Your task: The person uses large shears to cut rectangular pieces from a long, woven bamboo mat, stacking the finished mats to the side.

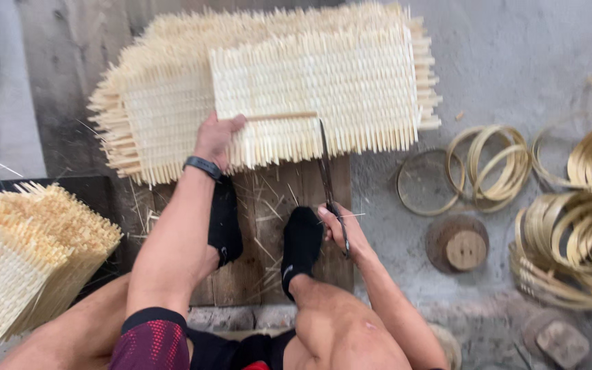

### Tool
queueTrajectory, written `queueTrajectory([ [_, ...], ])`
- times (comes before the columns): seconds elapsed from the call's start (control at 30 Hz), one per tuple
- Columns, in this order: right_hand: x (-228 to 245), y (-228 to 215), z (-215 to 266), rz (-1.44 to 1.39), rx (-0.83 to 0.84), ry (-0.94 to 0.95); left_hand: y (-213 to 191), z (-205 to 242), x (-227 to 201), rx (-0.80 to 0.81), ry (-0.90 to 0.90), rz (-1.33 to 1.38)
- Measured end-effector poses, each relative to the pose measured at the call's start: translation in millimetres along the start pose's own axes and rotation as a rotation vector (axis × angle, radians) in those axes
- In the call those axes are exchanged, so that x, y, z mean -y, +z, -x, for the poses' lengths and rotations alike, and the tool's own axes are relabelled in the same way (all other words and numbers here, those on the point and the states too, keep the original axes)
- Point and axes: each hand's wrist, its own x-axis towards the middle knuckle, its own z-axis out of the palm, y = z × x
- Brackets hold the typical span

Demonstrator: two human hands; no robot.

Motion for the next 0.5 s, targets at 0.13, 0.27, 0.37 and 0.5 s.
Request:
queueTrajectory([
  [0.13, 5.5, 0.8, -32.6, 0.008, -0.088, 0.018, -6.8, -10.6, 15.0, 0.025, 0.086, -0.131],
  [0.27, -13.4, 1.8, -40.8, 0.055, -0.083, 0.018, -13.2, -16.3, 21.8, 0.032, 0.097, -0.202],
  [0.37, -18.5, 2.3, -34.9, -0.008, -0.008, -0.011, -8.7, -10.8, 18.7, 0.023, 0.054, -0.104],
  [0.5, -3.7, 5.1, -21.6, -0.028, -0.008, 0.063, -3.9, -2.0, 12.3, 0.048, 0.066, -0.107],
])
